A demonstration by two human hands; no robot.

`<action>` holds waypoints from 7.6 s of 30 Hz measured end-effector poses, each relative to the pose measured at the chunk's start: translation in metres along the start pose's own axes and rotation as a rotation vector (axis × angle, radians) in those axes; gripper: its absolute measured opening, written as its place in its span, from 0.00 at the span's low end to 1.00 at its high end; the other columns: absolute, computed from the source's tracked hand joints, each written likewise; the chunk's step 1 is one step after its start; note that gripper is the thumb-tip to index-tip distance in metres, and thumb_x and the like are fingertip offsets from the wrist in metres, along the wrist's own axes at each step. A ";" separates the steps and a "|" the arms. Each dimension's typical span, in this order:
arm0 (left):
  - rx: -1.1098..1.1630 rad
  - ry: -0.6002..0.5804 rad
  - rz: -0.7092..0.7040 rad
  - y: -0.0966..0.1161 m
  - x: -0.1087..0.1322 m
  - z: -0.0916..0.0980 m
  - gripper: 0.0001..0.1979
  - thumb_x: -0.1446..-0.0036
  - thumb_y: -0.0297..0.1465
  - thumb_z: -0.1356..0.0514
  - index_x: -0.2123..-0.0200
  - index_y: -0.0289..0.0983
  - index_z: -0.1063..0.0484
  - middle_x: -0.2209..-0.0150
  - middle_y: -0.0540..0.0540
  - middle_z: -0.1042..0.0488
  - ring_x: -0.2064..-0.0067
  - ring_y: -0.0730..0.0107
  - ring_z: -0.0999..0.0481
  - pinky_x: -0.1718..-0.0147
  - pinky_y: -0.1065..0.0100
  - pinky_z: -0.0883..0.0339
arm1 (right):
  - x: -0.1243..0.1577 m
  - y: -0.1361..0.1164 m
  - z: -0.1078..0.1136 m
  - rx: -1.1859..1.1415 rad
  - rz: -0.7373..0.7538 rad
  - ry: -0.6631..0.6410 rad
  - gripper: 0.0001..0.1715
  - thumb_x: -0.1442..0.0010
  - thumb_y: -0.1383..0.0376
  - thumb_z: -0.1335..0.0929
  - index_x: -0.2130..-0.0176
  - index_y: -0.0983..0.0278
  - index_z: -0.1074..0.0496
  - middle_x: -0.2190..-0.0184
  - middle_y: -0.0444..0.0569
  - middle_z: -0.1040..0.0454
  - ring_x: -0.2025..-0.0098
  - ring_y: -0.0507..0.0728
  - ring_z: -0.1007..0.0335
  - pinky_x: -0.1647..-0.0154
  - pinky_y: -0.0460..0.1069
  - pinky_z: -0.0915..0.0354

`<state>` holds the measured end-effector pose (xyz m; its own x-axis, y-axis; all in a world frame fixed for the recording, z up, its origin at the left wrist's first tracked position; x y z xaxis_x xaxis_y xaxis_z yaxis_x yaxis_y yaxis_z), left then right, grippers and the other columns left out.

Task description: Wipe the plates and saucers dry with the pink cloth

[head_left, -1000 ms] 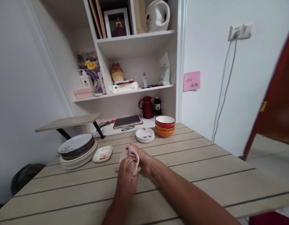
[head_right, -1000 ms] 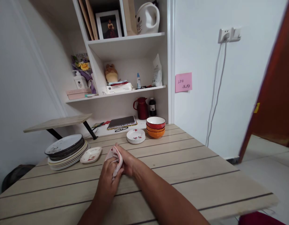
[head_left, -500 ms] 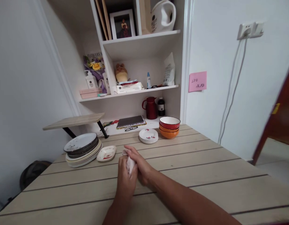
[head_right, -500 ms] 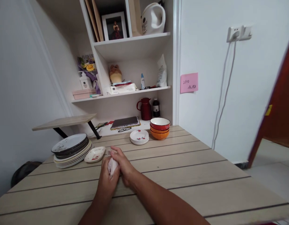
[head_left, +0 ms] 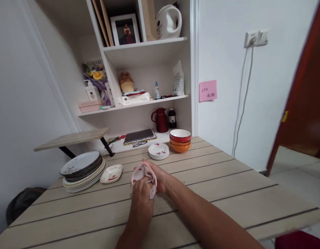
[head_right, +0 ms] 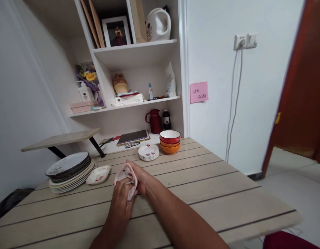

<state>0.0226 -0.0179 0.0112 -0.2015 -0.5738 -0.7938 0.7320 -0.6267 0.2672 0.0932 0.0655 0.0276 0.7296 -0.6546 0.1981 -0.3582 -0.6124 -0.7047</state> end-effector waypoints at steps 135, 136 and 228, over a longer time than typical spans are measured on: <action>0.219 0.187 0.449 -0.030 0.006 0.014 0.14 0.42 0.36 0.44 0.54 0.38 0.36 0.58 0.43 0.30 0.56 0.61 0.28 0.55 0.58 0.32 | 0.005 0.034 -0.017 0.137 0.277 0.010 0.30 0.53 0.55 0.25 0.52 0.55 0.33 0.68 0.39 0.27 0.70 0.50 0.32 0.67 0.44 0.40; 0.188 0.188 0.415 -0.030 0.006 0.014 0.15 0.42 0.36 0.44 0.53 0.38 0.36 0.58 0.43 0.30 0.55 0.61 0.28 0.54 0.57 0.33 | 0.003 0.035 -0.016 0.130 0.263 0.033 0.26 0.51 0.53 0.26 0.54 0.57 0.32 0.71 0.39 0.27 0.71 0.50 0.33 0.68 0.44 0.41; 0.213 0.164 0.417 -0.031 0.007 0.009 0.20 0.45 0.34 0.43 0.49 0.38 0.37 0.57 0.42 0.29 0.54 0.59 0.27 0.56 0.57 0.31 | 0.007 0.030 -0.019 0.161 0.378 0.029 0.28 0.52 0.53 0.26 0.53 0.58 0.30 0.70 0.40 0.29 0.68 0.52 0.34 0.64 0.46 0.40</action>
<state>-0.0076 -0.0067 0.0023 0.1975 -0.7191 -0.6663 0.5761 -0.4648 0.6724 0.0769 0.0343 0.0209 0.5467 -0.8337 -0.0778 -0.5004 -0.2508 -0.8286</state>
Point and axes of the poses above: each hand's wrist, its own x-axis away from the middle knuckle, its own z-axis out of the back of the hand, y = z × x, the point moved 3 cm from there along -x, towards the middle knuckle
